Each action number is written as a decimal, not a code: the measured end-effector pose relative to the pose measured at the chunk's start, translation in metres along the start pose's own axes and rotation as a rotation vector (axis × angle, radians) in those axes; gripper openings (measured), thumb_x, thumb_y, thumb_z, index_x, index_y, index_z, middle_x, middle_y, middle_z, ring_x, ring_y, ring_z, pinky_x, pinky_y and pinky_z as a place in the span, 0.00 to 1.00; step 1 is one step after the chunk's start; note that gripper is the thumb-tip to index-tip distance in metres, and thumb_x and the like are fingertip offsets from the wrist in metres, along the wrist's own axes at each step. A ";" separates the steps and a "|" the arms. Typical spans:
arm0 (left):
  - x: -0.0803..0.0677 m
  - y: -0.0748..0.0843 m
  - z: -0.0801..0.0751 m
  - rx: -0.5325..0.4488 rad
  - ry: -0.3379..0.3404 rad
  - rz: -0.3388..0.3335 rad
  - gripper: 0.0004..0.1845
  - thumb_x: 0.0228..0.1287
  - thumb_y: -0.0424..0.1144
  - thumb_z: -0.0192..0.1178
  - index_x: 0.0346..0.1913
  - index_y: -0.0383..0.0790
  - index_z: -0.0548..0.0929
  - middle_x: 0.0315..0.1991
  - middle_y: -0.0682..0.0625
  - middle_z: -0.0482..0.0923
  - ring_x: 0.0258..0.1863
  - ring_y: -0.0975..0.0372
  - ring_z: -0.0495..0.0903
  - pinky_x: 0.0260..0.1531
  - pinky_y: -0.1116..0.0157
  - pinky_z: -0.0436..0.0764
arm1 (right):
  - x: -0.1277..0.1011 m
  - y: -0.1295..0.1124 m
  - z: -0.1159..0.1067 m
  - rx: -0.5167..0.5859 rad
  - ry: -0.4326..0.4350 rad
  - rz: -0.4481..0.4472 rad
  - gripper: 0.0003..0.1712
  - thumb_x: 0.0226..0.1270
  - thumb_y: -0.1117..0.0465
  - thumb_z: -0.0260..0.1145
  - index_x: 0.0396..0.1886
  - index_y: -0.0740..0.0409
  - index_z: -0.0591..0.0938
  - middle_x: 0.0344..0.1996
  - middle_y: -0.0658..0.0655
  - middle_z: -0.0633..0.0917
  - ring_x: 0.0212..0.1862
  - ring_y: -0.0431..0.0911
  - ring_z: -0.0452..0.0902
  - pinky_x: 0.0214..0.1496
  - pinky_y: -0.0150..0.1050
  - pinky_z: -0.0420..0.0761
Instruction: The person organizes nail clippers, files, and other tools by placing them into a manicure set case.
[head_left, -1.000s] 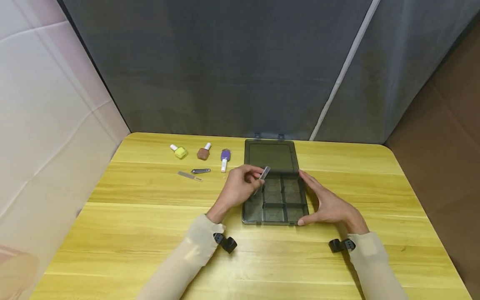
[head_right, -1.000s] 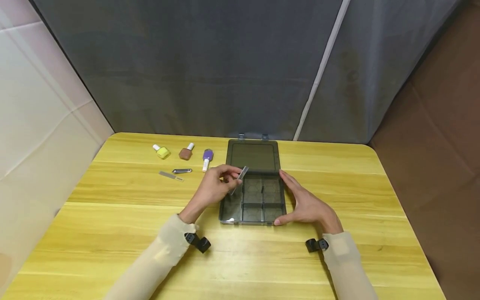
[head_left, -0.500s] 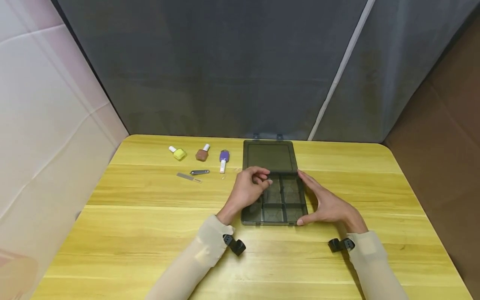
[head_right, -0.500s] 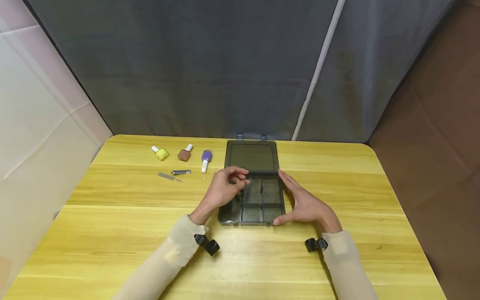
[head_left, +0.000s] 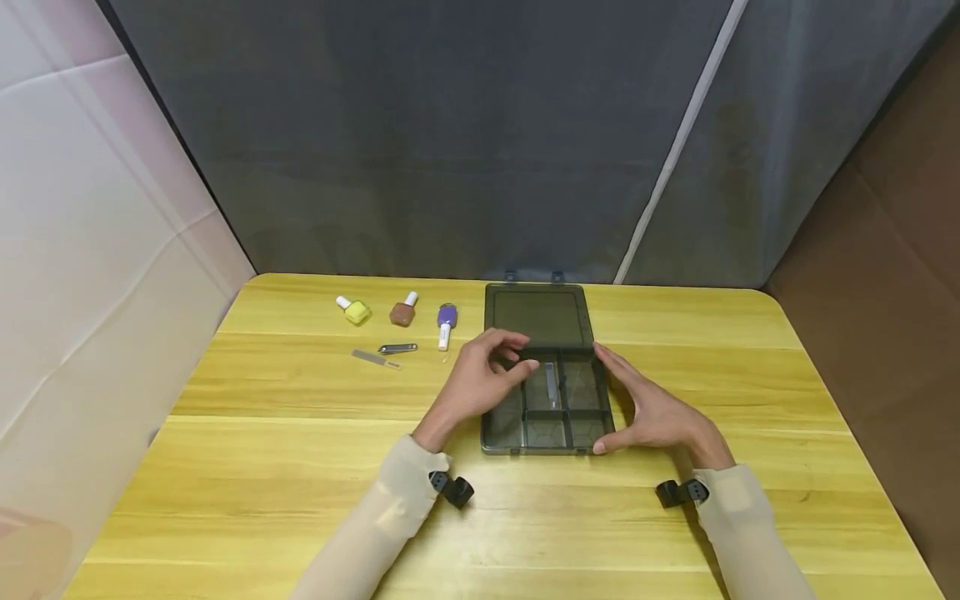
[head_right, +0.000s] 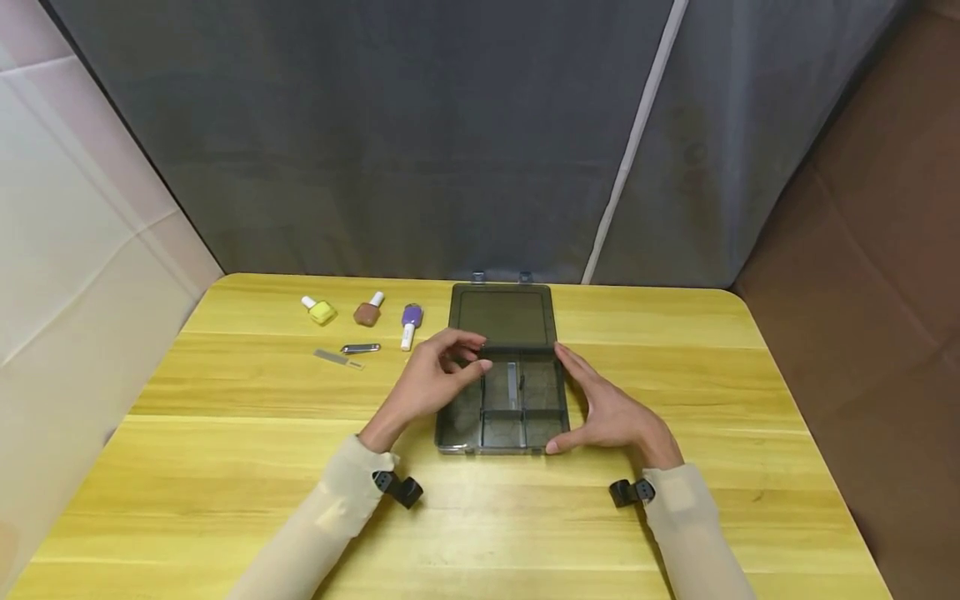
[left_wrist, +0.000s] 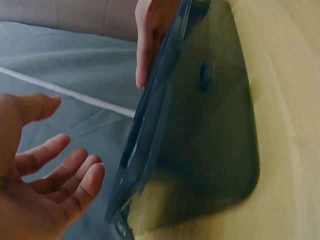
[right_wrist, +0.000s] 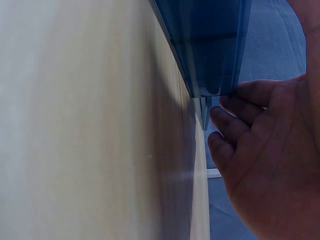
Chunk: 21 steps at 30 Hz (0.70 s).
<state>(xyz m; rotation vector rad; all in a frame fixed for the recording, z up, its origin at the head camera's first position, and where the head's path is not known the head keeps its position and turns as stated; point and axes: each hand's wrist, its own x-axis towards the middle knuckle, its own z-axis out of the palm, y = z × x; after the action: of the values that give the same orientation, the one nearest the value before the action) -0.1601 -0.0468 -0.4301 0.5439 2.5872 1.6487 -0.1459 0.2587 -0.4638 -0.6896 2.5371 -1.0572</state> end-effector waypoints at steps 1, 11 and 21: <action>0.000 -0.001 -0.002 0.002 -0.005 0.013 0.19 0.68 0.44 0.69 0.59 0.43 0.83 0.53 0.45 0.82 0.49 0.55 0.83 0.45 0.61 0.84 | 0.000 0.000 0.000 -0.003 0.000 0.000 0.83 0.39 0.37 0.86 0.85 0.44 0.41 0.85 0.53 0.42 0.83 0.61 0.43 0.77 0.71 0.56; -0.003 -0.016 -0.026 0.049 0.010 0.036 0.27 0.68 0.48 0.69 0.66 0.42 0.78 0.60 0.44 0.79 0.61 0.46 0.77 0.56 0.49 0.83 | 0.000 0.002 0.003 0.001 -0.001 -0.005 0.82 0.40 0.37 0.86 0.85 0.44 0.40 0.85 0.53 0.41 0.83 0.62 0.41 0.77 0.71 0.55; -0.009 -0.030 -0.051 0.151 0.094 0.001 0.34 0.66 0.53 0.70 0.70 0.42 0.74 0.70 0.44 0.71 0.71 0.48 0.71 0.66 0.47 0.76 | 0.001 0.001 0.003 0.006 -0.007 0.007 0.82 0.39 0.34 0.85 0.85 0.41 0.41 0.85 0.49 0.40 0.84 0.59 0.41 0.77 0.70 0.57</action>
<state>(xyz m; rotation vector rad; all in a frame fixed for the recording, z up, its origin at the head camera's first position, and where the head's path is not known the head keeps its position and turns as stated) -0.1699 -0.1054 -0.4355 0.4847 2.7953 1.5233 -0.1455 0.2572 -0.4659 -0.6817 2.5275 -1.0581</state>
